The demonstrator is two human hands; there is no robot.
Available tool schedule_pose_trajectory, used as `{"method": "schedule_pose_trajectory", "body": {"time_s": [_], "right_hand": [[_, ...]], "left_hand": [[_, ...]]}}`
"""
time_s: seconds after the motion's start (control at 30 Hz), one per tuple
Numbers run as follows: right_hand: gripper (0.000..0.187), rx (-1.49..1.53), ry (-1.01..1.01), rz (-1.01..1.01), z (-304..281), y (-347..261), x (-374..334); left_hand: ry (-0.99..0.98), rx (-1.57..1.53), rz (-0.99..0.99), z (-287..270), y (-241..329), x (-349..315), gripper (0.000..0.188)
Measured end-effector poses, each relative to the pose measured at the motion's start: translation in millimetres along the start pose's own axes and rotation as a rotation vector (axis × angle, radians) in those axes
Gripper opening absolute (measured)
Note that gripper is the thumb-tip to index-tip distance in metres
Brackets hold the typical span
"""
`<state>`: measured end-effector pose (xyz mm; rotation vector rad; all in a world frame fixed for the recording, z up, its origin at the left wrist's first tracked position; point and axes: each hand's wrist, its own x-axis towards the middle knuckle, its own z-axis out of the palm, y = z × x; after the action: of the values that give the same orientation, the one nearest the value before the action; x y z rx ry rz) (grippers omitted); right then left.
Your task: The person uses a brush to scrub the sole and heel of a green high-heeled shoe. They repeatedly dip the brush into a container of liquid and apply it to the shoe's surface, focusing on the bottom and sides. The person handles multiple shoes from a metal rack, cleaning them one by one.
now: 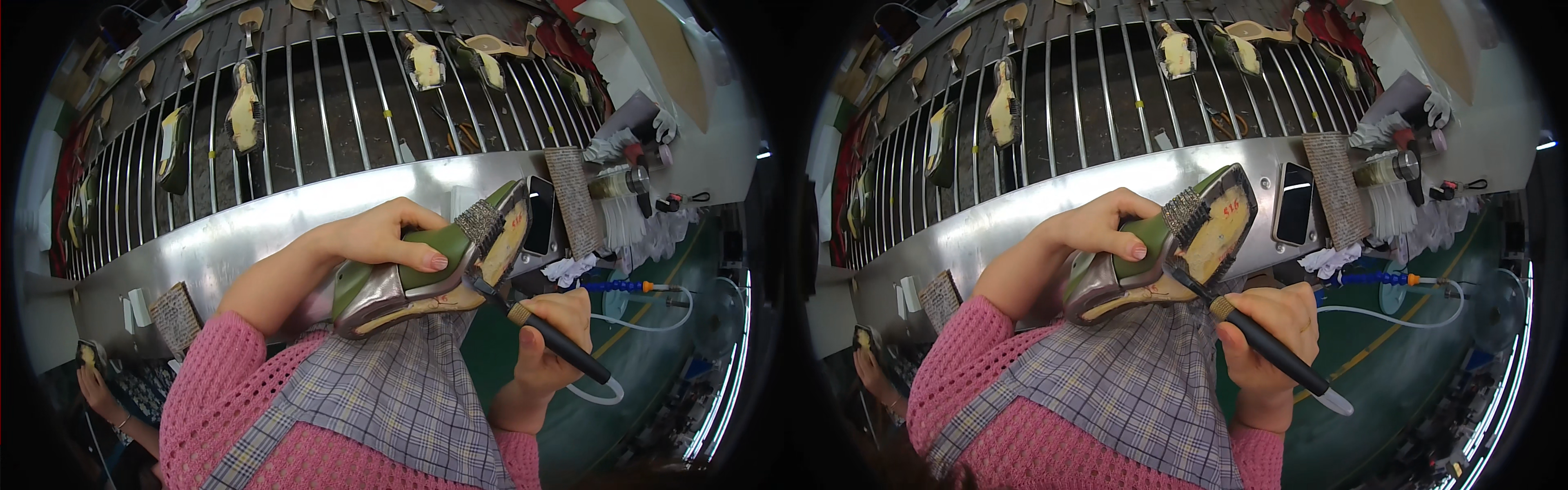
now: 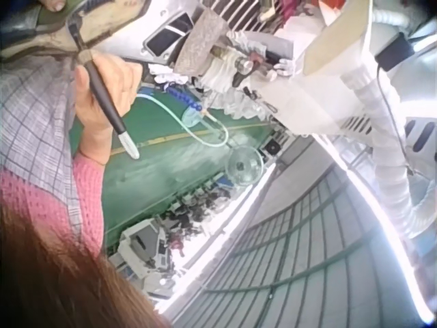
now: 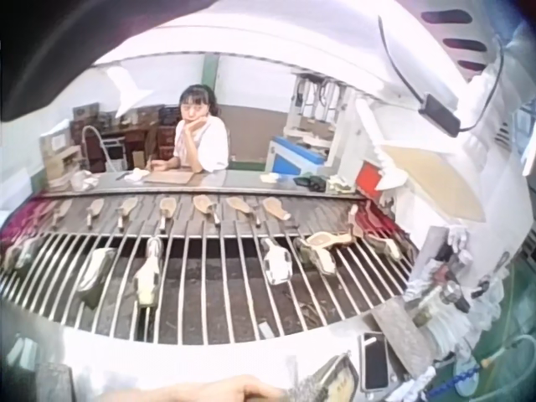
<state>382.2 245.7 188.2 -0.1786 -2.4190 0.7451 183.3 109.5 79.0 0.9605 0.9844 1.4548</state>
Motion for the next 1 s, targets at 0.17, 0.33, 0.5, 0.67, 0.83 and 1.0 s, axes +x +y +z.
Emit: {"method": "schedule_pose_trajectory", "body": {"time_s": [0.17,0.33,0.5,0.67,0.83,1.0], "right_hand": [[0.032,-0.093,-0.032,-0.045,2.8,-3.7,-4.7],[0.03,-0.247,-0.06,-0.11,8.7,-10.0,-12.6],[0.027,-0.284,-0.132,-0.144,12.1,-15.5,-17.1],[0.027,-0.18,-0.166,-0.117,12.4,-11.9,-18.2],[0.028,-0.149,-0.086,-0.069,20.0,-4.1,-17.4],[0.027,-0.112,-0.124,-0.121,18.8,-0.6,-14.1]], "left_hand": [[0.06,-0.029,0.023,-2.4,-5.0,3.1,0.043],[0.183,-0.176,0.0,7.8,-6.3,6.7,0.045],[0.293,-0.272,-0.048,17.5,-6.1,7.8,0.045],[0.334,-0.347,-0.051,22.7,-11.2,8.0,0.044],[0.376,-0.396,-0.079,26.6,-5.5,10.8,0.045],[0.383,-0.399,-0.088,23.8,-7.0,13.1,0.044]]}}
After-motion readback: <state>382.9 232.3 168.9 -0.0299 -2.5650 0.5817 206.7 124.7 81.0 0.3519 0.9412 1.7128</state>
